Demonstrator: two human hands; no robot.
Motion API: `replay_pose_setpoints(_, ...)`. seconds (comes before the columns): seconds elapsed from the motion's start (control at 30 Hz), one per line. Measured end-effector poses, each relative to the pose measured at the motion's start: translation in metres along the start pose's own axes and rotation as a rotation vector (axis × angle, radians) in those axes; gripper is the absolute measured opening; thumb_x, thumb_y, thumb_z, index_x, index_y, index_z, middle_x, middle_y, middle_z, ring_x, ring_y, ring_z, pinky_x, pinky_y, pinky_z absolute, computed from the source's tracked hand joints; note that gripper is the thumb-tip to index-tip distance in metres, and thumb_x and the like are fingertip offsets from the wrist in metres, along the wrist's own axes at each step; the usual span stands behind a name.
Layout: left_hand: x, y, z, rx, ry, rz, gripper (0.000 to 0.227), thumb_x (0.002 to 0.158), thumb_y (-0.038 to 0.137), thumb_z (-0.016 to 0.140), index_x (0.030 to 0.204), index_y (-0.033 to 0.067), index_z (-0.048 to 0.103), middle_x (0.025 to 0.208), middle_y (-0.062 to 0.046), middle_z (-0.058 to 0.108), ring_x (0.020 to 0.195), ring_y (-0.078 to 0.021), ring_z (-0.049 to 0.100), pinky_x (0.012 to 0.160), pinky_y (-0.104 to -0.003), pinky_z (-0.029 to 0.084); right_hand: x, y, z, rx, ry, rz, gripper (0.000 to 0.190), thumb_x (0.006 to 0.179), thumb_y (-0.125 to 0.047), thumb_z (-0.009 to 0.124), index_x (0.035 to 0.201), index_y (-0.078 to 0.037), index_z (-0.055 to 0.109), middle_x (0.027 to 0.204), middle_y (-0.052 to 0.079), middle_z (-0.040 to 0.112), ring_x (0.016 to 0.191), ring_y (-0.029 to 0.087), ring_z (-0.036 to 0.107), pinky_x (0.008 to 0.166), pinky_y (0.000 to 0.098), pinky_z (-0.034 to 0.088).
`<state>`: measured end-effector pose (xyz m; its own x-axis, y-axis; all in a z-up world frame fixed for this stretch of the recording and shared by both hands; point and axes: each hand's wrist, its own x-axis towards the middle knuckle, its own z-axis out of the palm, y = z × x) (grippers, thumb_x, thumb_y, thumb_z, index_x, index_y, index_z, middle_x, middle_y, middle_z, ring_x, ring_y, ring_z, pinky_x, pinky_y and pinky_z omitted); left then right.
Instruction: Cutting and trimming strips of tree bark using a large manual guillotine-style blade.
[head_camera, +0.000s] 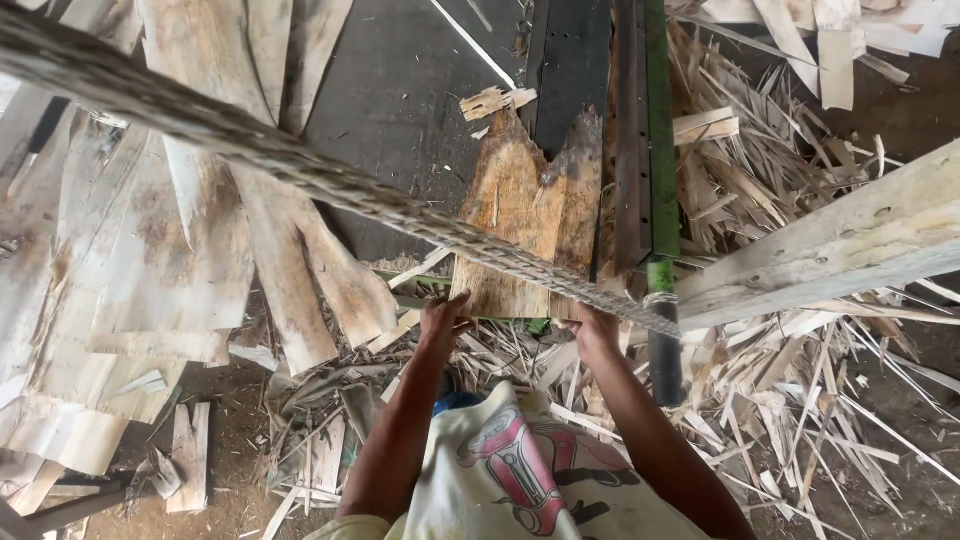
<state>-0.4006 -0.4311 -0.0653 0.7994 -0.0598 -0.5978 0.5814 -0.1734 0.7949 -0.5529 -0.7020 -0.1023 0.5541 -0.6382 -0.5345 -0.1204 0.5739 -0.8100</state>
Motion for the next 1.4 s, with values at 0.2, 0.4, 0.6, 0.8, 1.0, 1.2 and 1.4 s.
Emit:
replay_pose_setpoints(0.2,0.008,0.0,0.016,-0.344,-0.248,-0.063,0.041,0.084,0.005,0.072,0.119,-0.0119,0.062,0.106,-0.028,0.072,0.081,-0.0325,0.076,0.067,-0.039,0.069,0.031,-0.005,-0.076,-0.35,-0.306,0.027,0.053,0.083,-0.004,0.07,0.132,-0.01,0.051,0.125,0.008,0.064,0.116,0.023,0.063,0.1,0.0354,0.057)
replay_pose_setpoints(0.4,0.022,0.037,0.052,-0.185,-0.155,0.185,0.024,0.096,0.006,0.061,0.111,-0.0109,0.066,0.097,-0.028,0.074,0.073,-0.0331,0.078,0.057,-0.038,0.064,-0.172,-0.224,-0.028,-0.317,0.16,0.254,0.09,0.088,-0.066,0.057,0.155,-0.007,0.046,0.139,0.033,0.063,0.103,0.042,0.065,0.083,0.0468,0.056)
replay_pose_setpoints(0.6,0.057,0.082,0.079,-0.103,-0.144,0.209,0.028,0.089,-0.002,0.059,0.115,-0.0042,0.069,0.103,-0.023,0.074,0.072,-0.0283,0.078,0.057,-0.036,0.064,-0.209,-0.228,-0.004,-0.53,-0.24,-0.048,0.103,0.065,-0.016,0.08,0.152,-0.015,0.026,0.118,0.007,0.059,0.072,0.021,0.072,0.05,0.0379,0.064)
replay_pose_setpoints(0.8,0.086,0.093,0.101,-0.171,-0.154,0.23,0.031,0.087,-0.001,0.062,0.117,-0.0042,0.068,0.107,-0.018,0.075,0.079,-0.0236,0.076,0.055,-0.037,0.065,-0.198,-0.197,0.0,-0.855,-0.015,-0.019,0.077,0.082,-0.01,0.072,0.151,-0.011,0.038,0.089,0.012,0.069,0.052,0.017,0.058,0.042,0.0317,0.05)
replay_pose_setpoints(1.0,0.081,0.102,0.103,-0.025,-0.068,0.12,0.032,0.086,-0.004,0.063,0.115,0.0041,0.071,0.098,-0.014,0.075,0.07,-0.0202,0.076,0.053,-0.03,0.062,-0.164,-0.146,-0.031,-0.937,-0.018,-0.08,0.074,0.086,-0.011,0.071,0.15,-0.008,0.033,0.089,0.015,0.068,0.058,0.015,0.065,0.045,0.0298,0.055)
replay_pose_setpoints(1.2,0.087,0.098,0.104,0.126,-0.059,0.214,0.021,0.089,-0.002,0.062,0.108,0.0024,0.071,0.09,-0.016,0.075,0.059,-0.0176,0.073,0.047,-0.028,0.06,-0.218,-0.239,0.013,-0.955,0.041,0.117,0.065,0.095,-0.016,0.058,0.157,-0.014,0.037,0.088,0.018,0.066,0.057,0.022,0.059,0.043,0.0341,0.05)
replay_pose_setpoints(1.4,0.099,0.084,0.103,-0.04,-0.087,0.26,0.016,0.088,-0.004,0.062,0.103,-0.0018,0.067,0.086,-0.014,0.073,0.06,-0.0145,0.073,0.05,-0.028,0.062,-0.16,-0.163,-0.02,-0.83,0.042,-0.039,0.05,0.091,-0.012,0.067,0.138,-0.002,0.052,0.097,0.015,0.069,0.064,0.02,0.067,0.046,0.0333,0.059)
